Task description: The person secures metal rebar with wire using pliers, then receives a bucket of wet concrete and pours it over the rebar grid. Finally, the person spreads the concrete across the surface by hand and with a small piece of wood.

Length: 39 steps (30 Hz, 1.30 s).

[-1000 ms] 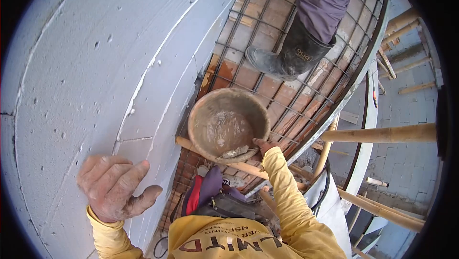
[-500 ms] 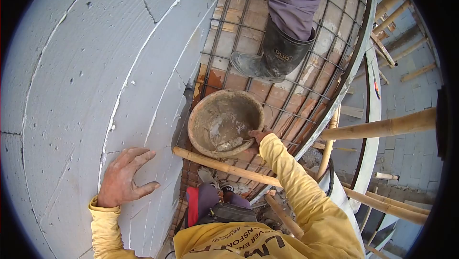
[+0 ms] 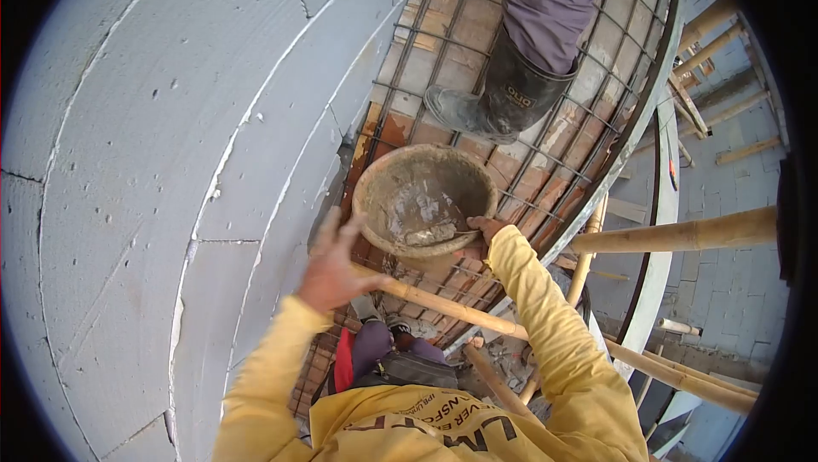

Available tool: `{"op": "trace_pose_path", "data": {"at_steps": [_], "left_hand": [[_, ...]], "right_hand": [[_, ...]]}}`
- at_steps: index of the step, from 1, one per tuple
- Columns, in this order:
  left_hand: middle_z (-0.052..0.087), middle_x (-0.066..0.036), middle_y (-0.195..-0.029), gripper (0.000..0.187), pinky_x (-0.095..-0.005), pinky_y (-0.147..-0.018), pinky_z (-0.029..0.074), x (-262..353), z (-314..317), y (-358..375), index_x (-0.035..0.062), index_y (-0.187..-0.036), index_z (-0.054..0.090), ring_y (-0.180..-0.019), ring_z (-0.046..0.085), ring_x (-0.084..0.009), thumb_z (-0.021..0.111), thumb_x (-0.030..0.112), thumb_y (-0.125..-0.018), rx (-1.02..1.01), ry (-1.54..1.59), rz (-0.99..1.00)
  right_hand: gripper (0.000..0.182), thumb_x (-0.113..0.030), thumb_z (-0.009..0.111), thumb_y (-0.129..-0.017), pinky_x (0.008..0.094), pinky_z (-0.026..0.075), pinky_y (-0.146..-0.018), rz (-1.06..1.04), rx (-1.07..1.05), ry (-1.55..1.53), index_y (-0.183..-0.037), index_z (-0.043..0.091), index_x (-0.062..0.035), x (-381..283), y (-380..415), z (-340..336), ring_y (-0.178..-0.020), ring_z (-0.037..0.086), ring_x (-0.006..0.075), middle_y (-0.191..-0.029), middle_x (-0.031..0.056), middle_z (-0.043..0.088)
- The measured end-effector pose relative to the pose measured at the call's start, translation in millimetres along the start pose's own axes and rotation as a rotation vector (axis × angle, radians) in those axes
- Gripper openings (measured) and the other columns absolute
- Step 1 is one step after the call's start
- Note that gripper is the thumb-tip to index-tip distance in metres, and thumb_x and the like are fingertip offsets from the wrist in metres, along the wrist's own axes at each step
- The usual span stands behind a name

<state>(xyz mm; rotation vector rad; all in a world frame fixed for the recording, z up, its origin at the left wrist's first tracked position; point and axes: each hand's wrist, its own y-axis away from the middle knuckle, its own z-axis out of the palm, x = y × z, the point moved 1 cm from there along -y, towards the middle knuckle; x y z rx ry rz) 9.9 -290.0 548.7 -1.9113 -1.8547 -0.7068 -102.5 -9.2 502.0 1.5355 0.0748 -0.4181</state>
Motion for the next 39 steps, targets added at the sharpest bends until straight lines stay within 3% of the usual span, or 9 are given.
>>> {"op": "trace_pose_path", "data": {"at_steps": [2, 10, 14, 15, 17, 26, 29, 36, 39], "left_hand": [[0.032, -0.023, -0.151, 0.078, -0.0434, -0.110, 0.036, 17, 28, -13, 0.0092, -0.133, 0.052, -0.135, 0.037, -0.0419, 0.085, 0.036, -0.068, -0.118, 0.245, -0.224], [0.068, -0.019, -0.095, 0.040, -0.0441, -0.083, 0.051, -23, 23, -115, 0.0025, -0.101, 0.066, -0.097, 0.064, -0.0376, 0.081, 0.026, -0.072, 0.305, 0.365, 0.113], [0.068, -0.019, -0.094, 0.034, -0.0427, -0.079, 0.051, -28, -14, -191, 0.0017, -0.094, 0.066, -0.090, 0.064, -0.0380, 0.079, 0.024, -0.074, 0.384, 0.298, 0.164], [0.068, -0.019, -0.094, 0.033, -0.0426, -0.078, 0.051, -25, -20, -196, 0.0015, -0.093, 0.066, -0.089, 0.064, -0.0383, 0.079, 0.024, -0.074, 0.385, 0.273, 0.168], [0.068, -0.018, -0.094, 0.030, -0.0426, -0.079, 0.051, -21, -22, -189, 0.0020, -0.092, 0.065, -0.090, 0.064, -0.0379, 0.078, 0.023, -0.074, 0.360, 0.305, 0.114], [0.059, -0.010, -0.103, 0.033, -0.0432, -0.079, 0.050, -18, 36, -111, 0.0049, -0.086, 0.061, -0.095, 0.061, -0.0348, 0.081, 0.010, -0.061, 0.512, 0.349, 0.100], [0.058, -0.010, -0.103, 0.034, -0.0431, -0.079, 0.050, -20, 54, -79, 0.0050, -0.085, 0.061, -0.095, 0.060, -0.0347, 0.082, 0.008, -0.058, 0.477, 0.356, 0.055], [0.059, -0.010, -0.100, 0.034, -0.0434, -0.079, 0.050, -25, 65, -24, 0.0054, -0.086, 0.063, -0.094, 0.060, -0.0344, 0.083, 0.010, -0.058, 0.362, 0.332, 0.101], [0.059, -0.010, -0.100, 0.034, -0.0432, -0.080, 0.050, -23, 50, -26, 0.0055, -0.086, 0.063, -0.094, 0.060, -0.0341, 0.082, 0.011, -0.059, 0.349, 0.314, 0.159]], "right_hand": [[0.047, -0.025, 0.061, -0.093, 0.0413, 0.065, -0.060, 0.028, -0.036, -0.006, -0.120, 0.046, 0.0112, -5, 0, -9, -0.077, 0.071, 0.0401, -0.099, 0.0293, 0.067], [0.049, -0.026, 0.057, -0.095, 0.0386, 0.064, -0.053, -0.156, 0.153, 0.003, -0.126, 0.041, 0.0077, -99, 59, 69, -0.072, 0.070, 0.0381, -0.103, 0.0327, 0.060], [0.055, -0.035, 0.054, -0.096, 0.0360, 0.063, -0.052, -0.162, 0.202, 0.146, -0.128, 0.040, 0.0064, -181, 77, 101, -0.068, 0.069, 0.0370, -0.117, 0.0400, 0.055], [0.055, -0.036, 0.056, -0.095, 0.0361, 0.063, -0.052, -0.404, 0.075, 0.405, -0.128, 0.040, 0.0055, -186, 62, 99, -0.067, 0.069, 0.0363, -0.113, 0.0380, 0.057], [0.052, -0.036, 0.060, -0.093, 0.0382, 0.063, -0.053, -0.143, 0.172, 0.249, -0.123, 0.045, 0.0040, -203, 53, 102, -0.063, 0.069, 0.0343, -0.100, 0.0308, 0.064], [0.042, -0.033, 0.065, -0.091, 0.0443, 0.062, -0.048, -0.324, 0.090, 0.184, -0.111, 0.051, 0.0009, -107, -13, 44, -0.055, 0.067, 0.0349, -0.077, 0.0215, 0.067], [0.054, -0.031, 0.076, -0.084, 0.0509, 0.062, -0.054, -0.363, 0.111, 0.159, -0.121, 0.048, -0.0039, -61, -10, 31, -0.065, 0.069, 0.0377, -0.090, 0.0209, 0.066], [0.066, -0.048, 0.071, -0.084, 0.0524, 0.061, -0.066, 0.063, 0.179, 0.071, -0.122, 0.052, 0.0027, 33, -4, 27, -0.077, 0.070, 0.0424, -0.093, 0.0233, 0.068], [0.063, -0.044, 0.068, -0.087, 0.0518, 0.062, -0.069, -0.023, 0.004, 0.004, -0.123, 0.049, 0.0032, 37, 15, 28, -0.080, 0.070, 0.0424, -0.100, 0.0292, 0.066]]}}
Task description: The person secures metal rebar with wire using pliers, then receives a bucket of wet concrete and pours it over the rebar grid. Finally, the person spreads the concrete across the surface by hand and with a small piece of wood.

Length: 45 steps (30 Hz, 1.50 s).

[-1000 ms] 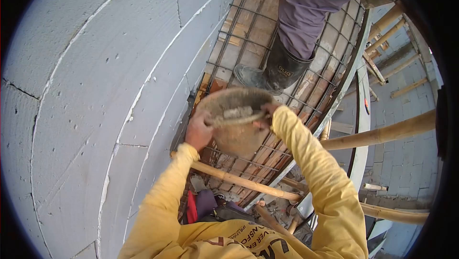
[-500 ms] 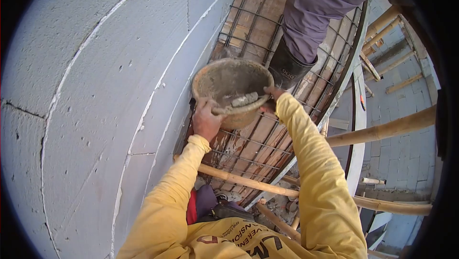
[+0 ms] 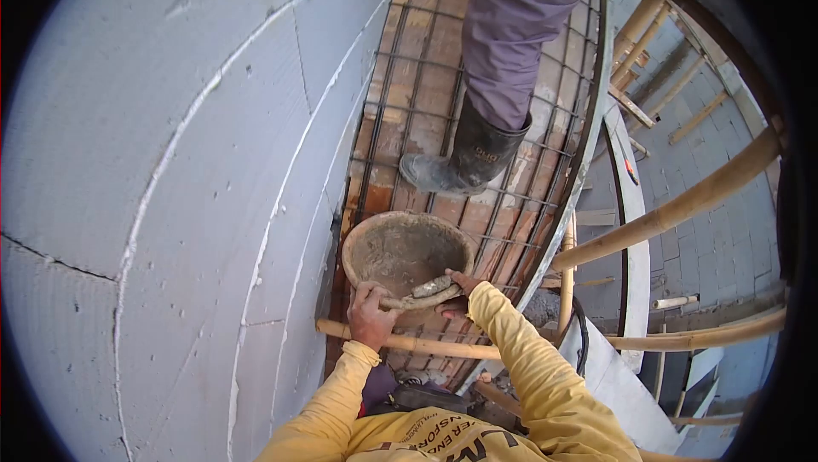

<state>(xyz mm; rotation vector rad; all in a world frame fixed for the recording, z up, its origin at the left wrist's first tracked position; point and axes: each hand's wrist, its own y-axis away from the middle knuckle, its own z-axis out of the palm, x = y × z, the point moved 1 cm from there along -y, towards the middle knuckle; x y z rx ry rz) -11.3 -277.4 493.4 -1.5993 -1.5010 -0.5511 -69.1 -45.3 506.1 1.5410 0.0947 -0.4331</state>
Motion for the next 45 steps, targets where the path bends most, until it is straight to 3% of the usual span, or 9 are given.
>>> {"op": "trace_pose_path", "data": {"at_steps": [6, 11, 16, 20, 24, 29, 33, 38, 45], "left_hand": [[0.060, -0.010, -0.099, 0.033, -0.0409, -0.080, 0.051, 14, -28, -45, 0.0060, -0.086, 0.064, -0.093, 0.061, -0.0327, 0.081, 0.012, -0.059, 0.054, 0.062, 0.108], [0.062, -0.010, -0.101, 0.033, -0.0398, -0.080, 0.052, 40, -53, -75, 0.0071, -0.086, 0.065, -0.093, 0.062, -0.0321, 0.083, 0.012, -0.059, 0.155, 0.112, 0.235], [0.048, -0.019, -0.137, 0.067, -0.0424, -0.099, 0.048, 71, -95, -83, 0.0074, -0.116, 0.063, -0.121, 0.053, -0.0358, 0.092, 0.025, -0.058, -0.059, 0.040, 0.370], [0.039, -0.023, -0.144, 0.087, -0.0457, -0.103, 0.044, 60, -108, -89, 0.0080, -0.133, 0.051, -0.128, 0.046, -0.0398, 0.092, 0.033, -0.061, -0.137, 0.093, 0.355], [0.039, -0.027, -0.144, 0.084, -0.0463, -0.106, 0.041, 95, -138, -83, 0.0046, -0.133, 0.051, -0.130, 0.045, -0.0397, 0.089, 0.035, -0.065, -0.157, 0.041, 0.278], [0.045, -0.026, -0.140, 0.082, -0.0494, -0.107, 0.039, 152, -208, -81, 0.0044, -0.135, 0.050, -0.132, 0.044, -0.0400, 0.078, 0.053, -0.075, 0.079, -0.320, 0.589], [0.047, -0.016, -0.141, 0.065, -0.0542, -0.111, 0.035, 214, -265, -92, 0.0082, -0.134, 0.052, -0.136, 0.039, -0.0408, 0.064, 0.052, -0.088, 0.284, -0.683, 0.942], [0.055, -0.012, -0.138, 0.047, -0.0517, -0.113, 0.032, 234, -271, -134, 0.0123, -0.124, 0.061, -0.138, 0.038, -0.0392, 0.062, 0.040, -0.085, 0.528, -1.055, 0.881], [0.057, -0.003, -0.137, 0.033, -0.0429, -0.118, 0.022, 234, -255, -151, 0.0162, -0.103, 0.066, -0.139, 0.040, -0.0271, 0.066, 0.041, -0.081, 0.572, -1.318, 0.826]], "right_hand": [[0.041, -0.027, 0.065, -0.092, 0.0396, 0.064, -0.055, -0.225, -0.040, -0.121, -0.112, 0.054, 0.0072, -37, 44, 22, -0.075, 0.071, 0.0379, -0.096, 0.0254, 0.068], [0.039, -0.025, 0.069, -0.088, 0.0391, 0.064, -0.061, -0.434, -0.085, -0.191, -0.113, 0.058, 0.0041, -52, 103, 39, -0.075, 0.071, 0.0345, -0.097, 0.0211, 0.069], [0.041, -0.019, 0.069, -0.087, 0.0410, 0.064, -0.058, -0.499, -0.094, -0.269, -0.114, 0.054, 0.0080, -49, 132, 30, -0.073, 0.071, 0.0342, -0.096, 0.0228, 0.068], [0.040, -0.018, 0.069, -0.088, 0.0410, 0.065, -0.058, -0.591, -0.171, -0.248, -0.115, 0.053, 0.0053, -41, 129, 13, -0.073, 0.071, 0.0340, -0.096, 0.0223, 0.068], [0.037, -0.017, 0.067, -0.089, 0.0392, 0.065, -0.058, -0.545, -0.219, -0.254, -0.114, 0.052, 0.0045, -36, 128, -3, -0.072, 0.071, 0.0333, -0.097, 0.0216, 0.068], [0.036, -0.016, 0.066, -0.090, 0.0375, 0.065, -0.056, -0.568, -0.206, -0.243, -0.117, 0.049, 0.0002, -21, 120, -43, -0.070, 0.071, 0.0325, -0.098, 0.0201, 0.068], [0.040, -0.014, 0.065, -0.090, 0.0404, 0.065, -0.057, -0.557, -0.147, -0.303, -0.124, 0.047, -0.0018, -8, 120, -96, -0.070, 0.071, 0.0320, -0.097, 0.0170, 0.067], [0.039, -0.011, 0.065, -0.089, 0.0404, 0.065, -0.054, -0.631, -0.098, -0.403, -0.122, 0.047, -0.0006, -13, 119, -171, -0.068, 0.071, 0.0313, -0.097, 0.0187, 0.066], [0.036, -0.015, 0.068, -0.087, 0.0402, 0.063, -0.049, -0.787, 0.161, -0.361, -0.114, 0.051, 0.0023, -71, 137, -279, -0.058, 0.068, 0.0342, -0.087, 0.0204, 0.066]]}}
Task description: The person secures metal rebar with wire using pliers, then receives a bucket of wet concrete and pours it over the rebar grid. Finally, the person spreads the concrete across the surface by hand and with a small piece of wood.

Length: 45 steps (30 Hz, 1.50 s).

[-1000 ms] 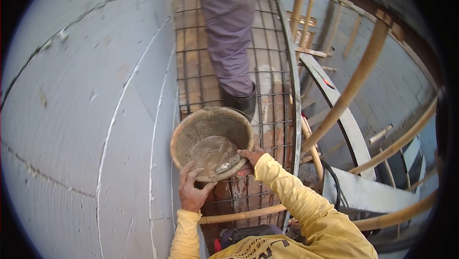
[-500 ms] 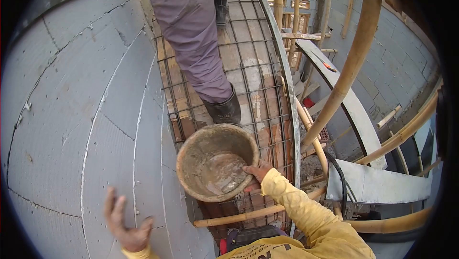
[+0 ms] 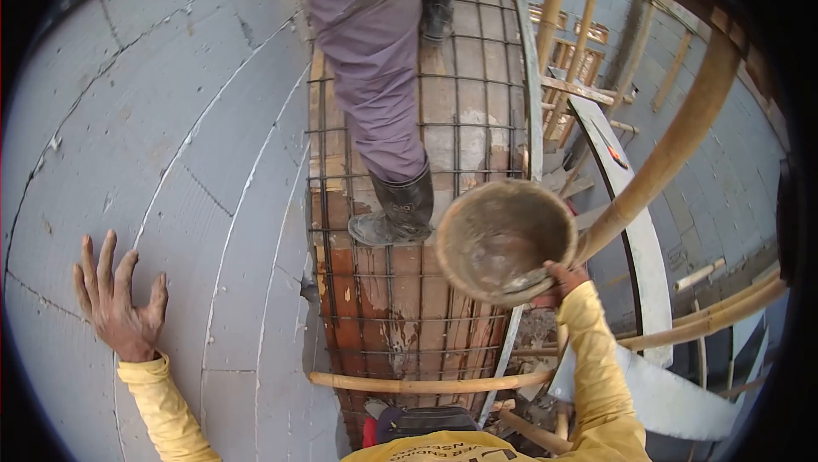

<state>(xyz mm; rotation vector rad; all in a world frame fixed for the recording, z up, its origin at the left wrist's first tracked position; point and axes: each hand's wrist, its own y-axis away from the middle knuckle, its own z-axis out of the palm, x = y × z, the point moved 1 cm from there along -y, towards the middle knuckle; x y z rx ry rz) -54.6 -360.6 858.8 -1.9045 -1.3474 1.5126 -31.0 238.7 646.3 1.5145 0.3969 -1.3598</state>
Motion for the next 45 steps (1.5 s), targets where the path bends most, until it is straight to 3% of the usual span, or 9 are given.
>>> {"op": "trace_pose_path", "data": {"at_steps": [4, 6, 8, 15, 22, 30, 34, 40, 45], "left_hand": [[0.058, -0.003, -0.136, 0.032, -0.0424, -0.120, 0.019, 1, 0, -1, 0.0162, -0.097, 0.067, -0.140, 0.039, -0.0259, 0.066, 0.043, -0.081, -0.053, 0.017, -0.062], [0.059, -0.003, -0.135, 0.036, -0.0421, -0.120, 0.018, 1, 1, -2, 0.0170, -0.094, 0.068, -0.139, 0.039, -0.0253, 0.065, 0.050, -0.080, -0.044, 0.012, -0.073], [0.059, -0.003, -0.135, 0.040, -0.0417, -0.120, 0.017, 0, 2, -1, 0.0175, -0.094, 0.068, -0.139, 0.040, -0.0250, 0.064, 0.055, -0.080, -0.042, 0.017, -0.083], [0.058, -0.004, -0.136, 0.054, -0.0395, -0.121, 0.016, -3, 5, 4, 0.0208, -0.099, 0.068, -0.139, 0.039, -0.0244, 0.054, 0.070, -0.080, -0.137, -0.040, -0.119], [0.056, -0.004, -0.137, 0.059, -0.0397, -0.121, 0.015, -6, 8, 8, 0.0219, -0.105, 0.068, -0.140, 0.038, -0.0243, 0.053, 0.073, -0.079, -0.188, -0.056, -0.131], [0.056, -0.003, -0.137, 0.060, -0.0390, -0.121, 0.015, -5, 10, 9, 0.0231, -0.107, 0.067, -0.140, 0.038, -0.0224, 0.052, 0.074, -0.080, -0.201, -0.083, -0.136], [0.056, -0.002, -0.137, 0.058, -0.0379, -0.121, 0.015, -7, 11, 12, 0.0229, -0.107, 0.067, -0.139, 0.039, -0.0204, 0.053, 0.072, -0.080, -0.192, -0.078, -0.130], [0.057, 0.000, -0.136, 0.057, -0.0367, -0.121, 0.016, -4, 12, 12, 0.0218, -0.105, 0.069, -0.137, 0.042, -0.0191, 0.058, 0.071, -0.078, -0.199, -0.078, -0.163], [0.059, 0.001, -0.134, 0.051, -0.0362, -0.120, 0.018, -4, 9, 14, 0.0211, -0.102, 0.070, -0.134, 0.046, -0.0170, 0.061, 0.066, -0.079, -0.190, -0.056, -0.180]], "right_hand": [[0.047, -0.018, 0.070, -0.084, 0.0410, 0.061, -0.047, -0.173, 0.109, 0.453, -0.120, 0.052, 0.0053, -68, -80, -43, -0.069, 0.068, 0.0333, -0.100, 0.0184, 0.065], [0.041, -0.021, 0.070, -0.083, 0.0390, 0.058, -0.053, -0.193, 0.216, 0.580, -0.114, 0.058, 0.0039, -126, -75, -1, -0.071, 0.068, 0.0295, -0.092, 0.0177, 0.066], [0.038, -0.024, 0.070, -0.084, 0.0435, 0.056, -0.059, -0.258, 0.142, 0.574, -0.111, 0.062, 0.0003, -170, -81, 45, -0.069, 0.068, 0.0298, -0.088, 0.0167, 0.067], [0.034, -0.027, 0.067, -0.087, 0.0432, 0.056, -0.052, -0.236, 0.151, 0.464, -0.109, 0.060, -0.0021, -260, -200, 200, -0.066, 0.067, 0.0336, -0.086, 0.0183, 0.066], [0.031, -0.030, 0.064, -0.091, 0.0429, 0.056, -0.044, -0.120, 0.276, 0.322, -0.108, 0.058, -0.0045, -278, -286, 260, -0.062, 0.066, 0.0373, -0.083, 0.0198, 0.065], [0.028, -0.031, 0.065, -0.091, 0.0441, 0.058, -0.040, -0.049, 0.313, 0.237, -0.106, 0.057, -0.0084, -223, -304, 188, -0.051, 0.062, 0.0406, -0.081, 0.0197, 0.064], [0.025, -0.022, 0.068, -0.087, 0.0425, 0.059, -0.040, -0.047, 0.331, 0.267, -0.107, 0.058, -0.0101, -193, -322, 108, -0.048, 0.060, 0.0330, -0.087, 0.0157, 0.062], [0.031, -0.035, 0.063, -0.090, 0.0408, 0.056, -0.043, 0.027, 0.513, 0.320, -0.113, 0.060, -0.0153, -151, -264, -6, -0.051, 0.063, 0.0309, -0.091, 0.0166, 0.065], [0.037, -0.044, 0.064, -0.089, 0.0400, 0.052, -0.042, 0.274, 0.352, 0.537, -0.107, 0.062, -0.0117, -104, -205, -86, -0.055, 0.063, 0.0338, -0.082, 0.0135, 0.066]]}}
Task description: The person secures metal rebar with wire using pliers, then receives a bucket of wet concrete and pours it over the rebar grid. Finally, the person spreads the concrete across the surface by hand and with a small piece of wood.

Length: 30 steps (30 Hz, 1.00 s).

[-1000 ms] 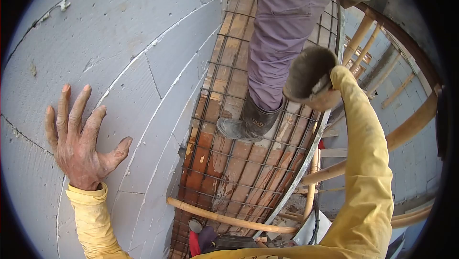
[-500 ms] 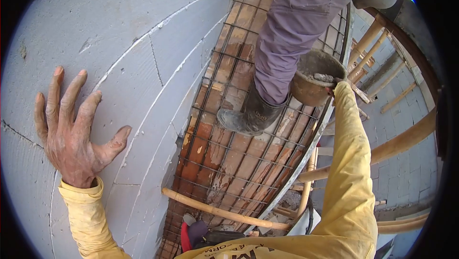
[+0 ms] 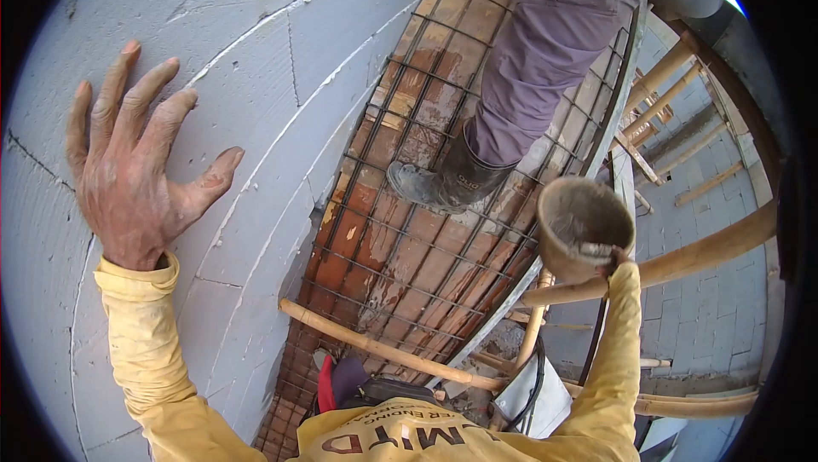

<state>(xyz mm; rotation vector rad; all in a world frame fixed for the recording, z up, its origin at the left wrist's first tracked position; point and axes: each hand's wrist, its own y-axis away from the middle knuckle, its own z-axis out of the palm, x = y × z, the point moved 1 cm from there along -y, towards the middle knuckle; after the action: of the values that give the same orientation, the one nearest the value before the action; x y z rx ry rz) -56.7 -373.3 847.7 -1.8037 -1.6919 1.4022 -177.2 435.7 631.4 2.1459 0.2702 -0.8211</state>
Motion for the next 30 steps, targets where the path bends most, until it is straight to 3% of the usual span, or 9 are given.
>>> {"op": "trace_pose_path", "data": {"at_steps": [3, 5, 11, 12, 18, 22, 25, 28, 30], "left_hand": [[0.061, 0.001, -0.131, 0.047, -0.0359, -0.120, 0.020, 0, -3, 0, 0.0206, -0.100, 0.071, -0.132, 0.047, -0.0162, 0.063, 0.062, -0.079, 0.013, 0.025, -0.008], [0.063, 0.001, -0.129, 0.045, -0.0356, -0.120, 0.020, 1, -6, -1, 0.0202, -0.099, 0.071, -0.131, 0.049, -0.0161, 0.064, 0.059, -0.079, -0.007, 0.042, -0.003], [0.067, 0.000, -0.121, 0.035, -0.0368, -0.117, 0.027, -6, -4, 4, 0.0186, -0.097, 0.072, -0.126, 0.054, -0.0178, 0.068, 0.049, -0.081, 0.083, 0.131, 0.082], [0.067, -0.001, -0.121, 0.034, -0.0392, -0.111, 0.037, -8, -6, 4, 0.0166, -0.098, 0.072, -0.124, 0.056, -0.0205, 0.070, 0.046, -0.082, 0.114, 0.145, 0.127], [0.068, -0.011, -0.117, 0.032, -0.0411, -0.097, 0.048, -6, -46, 50, 0.0125, -0.100, 0.071, -0.121, 0.057, -0.0326, 0.076, 0.037, -0.080, 0.177, 0.563, 0.087], [0.066, -0.013, -0.113, 0.036, -0.0422, -0.097, 0.047, 30, -55, 152, 0.0107, -0.101, 0.069, -0.117, 0.058, -0.0331, 0.078, 0.037, -0.079, -0.081, 0.906, -0.187], [0.064, -0.012, -0.115, 0.041, -0.0436, -0.100, 0.045, 99, -41, 254, 0.0093, -0.104, 0.067, -0.116, 0.056, -0.0327, 0.080, 0.036, -0.076, -0.418, 1.189, -0.637], [0.047, -0.017, -0.140, 0.071, -0.0472, -0.111, 0.034, 194, -38, 332, 0.0084, -0.128, 0.056, -0.134, 0.039, -0.0371, 0.077, 0.049, -0.074, -0.990, 1.205, -0.741], [0.037, -0.017, -0.149, 0.084, -0.0509, -0.117, 0.024, 257, -31, 370, 0.0100, -0.136, 0.051, -0.141, 0.028, -0.0414, 0.077, 0.056, -0.070, -1.016, 1.329, -0.860]], "right_hand": [[0.039, -0.043, 0.069, -0.086, 0.0409, 0.053, -0.046, -0.022, 0.082, 0.124, -0.100, 0.062, -0.0079, 50, 45, 9, -0.055, 0.062, 0.0342, -0.078, 0.0149, 0.065], [0.039, -0.035, 0.069, -0.087, 0.0459, 0.058, -0.049, -0.048, -0.085, -0.035, -0.103, 0.061, -0.0003, 93, 43, 15, -0.061, 0.067, 0.0342, -0.082, 0.0190, 0.067], [0.032, -0.025, 0.072, -0.085, 0.0469, 0.062, -0.052, 0.033, -0.310, -0.008, -0.103, 0.060, -0.0013, 179, 133, 100, -0.063, 0.068, 0.0327, -0.083, 0.0165, 0.067], [0.031, -0.024, 0.072, -0.085, 0.0470, 0.062, -0.051, 0.043, -0.325, 0.011, -0.104, 0.060, -0.0020, 189, 148, 117, -0.062, 0.068, 0.0329, -0.082, 0.0162, 0.067], [0.026, -0.030, 0.072, -0.086, 0.0412, 0.059, -0.044, 0.062, -0.512, 0.169, -0.096, 0.062, -0.0082, 235, 161, 184, -0.054, 0.065, 0.0271, -0.076, 0.0103, 0.068], [0.032, -0.029, 0.071, -0.085, 0.0423, 0.059, -0.044, -0.070, -0.571, 0.168, -0.104, 0.059, -0.0064, 228, 180, 216, -0.056, 0.066, 0.0299, -0.079, 0.0121, 0.067], [0.039, -0.029, 0.069, -0.086, 0.0435, 0.059, -0.045, -0.230, -0.512, 0.397, -0.110, 0.054, -0.0028, 218, 201, 270, -0.057, 0.066, 0.0328, -0.077, 0.0158, 0.065], [0.043, -0.029, 0.065, -0.089, 0.0450, 0.060, -0.049, -0.274, -0.683, 0.645, -0.115, 0.050, 0.0018, 210, 260, 332, -0.058, 0.066, 0.0353, -0.079, 0.0202, 0.063], [0.043, -0.029, 0.063, -0.090, 0.0440, 0.060, -0.048, -0.348, -0.743, 0.806, -0.115, 0.049, 0.0029, 210, 287, 367, -0.058, 0.066, 0.0350, -0.083, 0.0211, 0.062]]}}
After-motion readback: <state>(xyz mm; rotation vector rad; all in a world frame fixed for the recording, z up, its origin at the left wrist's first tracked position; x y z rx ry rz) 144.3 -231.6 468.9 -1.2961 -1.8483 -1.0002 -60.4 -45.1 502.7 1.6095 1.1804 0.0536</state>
